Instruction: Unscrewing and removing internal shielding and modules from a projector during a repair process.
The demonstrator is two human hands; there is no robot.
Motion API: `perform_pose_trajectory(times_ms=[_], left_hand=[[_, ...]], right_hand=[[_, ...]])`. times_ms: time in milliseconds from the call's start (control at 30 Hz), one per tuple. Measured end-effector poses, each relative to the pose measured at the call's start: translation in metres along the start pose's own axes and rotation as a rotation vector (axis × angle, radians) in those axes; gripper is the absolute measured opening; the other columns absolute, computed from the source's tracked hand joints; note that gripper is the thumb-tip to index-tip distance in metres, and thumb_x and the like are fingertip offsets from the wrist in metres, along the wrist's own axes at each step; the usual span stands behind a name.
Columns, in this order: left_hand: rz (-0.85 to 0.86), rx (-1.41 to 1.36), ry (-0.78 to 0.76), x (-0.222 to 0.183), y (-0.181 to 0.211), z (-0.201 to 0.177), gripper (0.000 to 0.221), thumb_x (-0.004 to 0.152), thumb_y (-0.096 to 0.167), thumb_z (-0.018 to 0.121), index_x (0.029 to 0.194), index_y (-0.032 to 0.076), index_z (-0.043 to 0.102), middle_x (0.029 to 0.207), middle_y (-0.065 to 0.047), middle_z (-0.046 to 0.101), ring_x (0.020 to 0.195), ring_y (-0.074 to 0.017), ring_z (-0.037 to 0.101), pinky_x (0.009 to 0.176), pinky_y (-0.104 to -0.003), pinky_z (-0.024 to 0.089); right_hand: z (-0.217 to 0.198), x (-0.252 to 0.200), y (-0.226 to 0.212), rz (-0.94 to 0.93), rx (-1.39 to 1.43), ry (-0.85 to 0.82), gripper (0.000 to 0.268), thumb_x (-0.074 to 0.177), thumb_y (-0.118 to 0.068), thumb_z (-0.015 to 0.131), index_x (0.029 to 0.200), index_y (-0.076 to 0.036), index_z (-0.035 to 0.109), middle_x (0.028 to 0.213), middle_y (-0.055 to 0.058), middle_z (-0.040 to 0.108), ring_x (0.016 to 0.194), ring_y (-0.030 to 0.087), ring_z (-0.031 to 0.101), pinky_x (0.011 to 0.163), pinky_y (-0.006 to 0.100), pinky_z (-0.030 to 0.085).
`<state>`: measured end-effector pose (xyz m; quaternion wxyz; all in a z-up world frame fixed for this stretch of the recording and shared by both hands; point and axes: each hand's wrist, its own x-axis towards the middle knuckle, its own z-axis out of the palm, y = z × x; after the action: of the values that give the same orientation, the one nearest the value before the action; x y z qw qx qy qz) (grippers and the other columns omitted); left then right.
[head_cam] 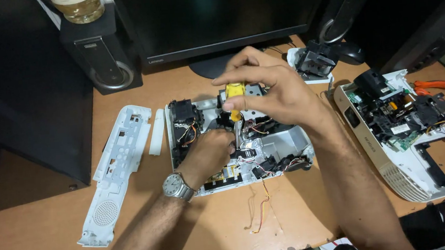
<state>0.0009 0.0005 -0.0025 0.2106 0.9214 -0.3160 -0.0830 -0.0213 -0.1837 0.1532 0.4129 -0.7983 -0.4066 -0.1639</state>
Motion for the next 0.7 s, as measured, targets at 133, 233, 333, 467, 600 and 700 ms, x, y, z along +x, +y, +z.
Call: perform_pose_trajectory(times_ms=[133, 233, 333, 467, 600, 700], left_hand=[[-0.042, 0.024, -0.062, -0.004, 0.01, -0.009, 0.004, 0.096, 0.006, 0.065, 0.093, 0.004, 0.067, 0.089, -0.01, 0.068, 0.084, -0.029, 0.065, 0.073, -0.046, 0.053], [-0.043, 0.025, -0.1, -0.004, 0.012, -0.012, 0.008, 0.095, -0.001, 0.061, 0.092, 0.005, 0.067, 0.092, -0.01, 0.072, 0.087, -0.0285, 0.067, 0.072, -0.046, 0.054], [-0.084, 0.011, -0.147, -0.003, 0.012, -0.011, 0.006, 0.099, 0.007, 0.061, 0.095, 0.005, 0.065, 0.093, -0.01, 0.071, 0.089, -0.0279, 0.067, 0.08, -0.046, 0.054], [-0.049, 0.029, -0.106, -0.001, 0.007, -0.006, 0.005, 0.097, 0.006, 0.062, 0.096, 0.004, 0.066, 0.097, -0.014, 0.073, 0.088, -0.0325, 0.068, 0.077, -0.049, 0.054], [-0.015, 0.031, -0.108, -0.002, 0.007, -0.006, 0.026, 0.088, -0.011, 0.048, 0.098, 0.005, 0.065, 0.093, -0.013, 0.073, 0.084, -0.0314, 0.067, 0.075, -0.047, 0.055], [0.013, 0.019, -0.086, -0.001, 0.003, -0.002, 0.015, 0.094, -0.001, 0.059, 0.105, 0.006, 0.066, 0.098, -0.012, 0.071, 0.092, -0.0316, 0.066, 0.08, -0.047, 0.054]], right_hand=[[-0.008, 0.0, -0.007, -0.008, -0.002, -0.02, 0.034, 0.095, -0.02, 0.077, 0.127, -0.01, 0.072, 0.098, 0.004, 0.066, 0.09, 0.015, 0.059, 0.079, 0.029, 0.048], [-0.011, 0.0, -0.012, -0.006, 0.171, -0.165, 0.036, 0.103, -0.012, 0.061, 0.138, -0.004, 0.058, 0.132, 0.017, 0.071, 0.127, 0.028, 0.071, 0.102, 0.033, 0.063], [-0.002, 0.0, -0.002, -0.04, 0.097, -0.083, 0.029, 0.102, -0.017, 0.059, 0.126, -0.005, 0.067, 0.127, 0.015, 0.069, 0.121, 0.027, 0.066, 0.106, 0.04, 0.055], [-0.005, 0.001, -0.009, -0.017, 0.081, -0.065, 0.032, 0.094, -0.018, 0.074, 0.125, -0.008, 0.071, 0.109, 0.008, 0.064, 0.102, 0.02, 0.063, 0.09, 0.03, 0.051], [-0.004, 0.001, -0.008, -0.05, 0.023, -0.063, 0.024, 0.1, -0.007, 0.056, 0.118, -0.001, 0.07, 0.111, 0.013, 0.074, 0.102, 0.024, 0.073, 0.089, 0.035, 0.059], [0.003, -0.003, 0.006, 0.001, 0.098, 0.028, 0.026, 0.091, -0.021, 0.08, 0.114, -0.01, 0.075, 0.105, 0.005, 0.057, 0.098, 0.018, 0.056, 0.084, 0.03, 0.049]])
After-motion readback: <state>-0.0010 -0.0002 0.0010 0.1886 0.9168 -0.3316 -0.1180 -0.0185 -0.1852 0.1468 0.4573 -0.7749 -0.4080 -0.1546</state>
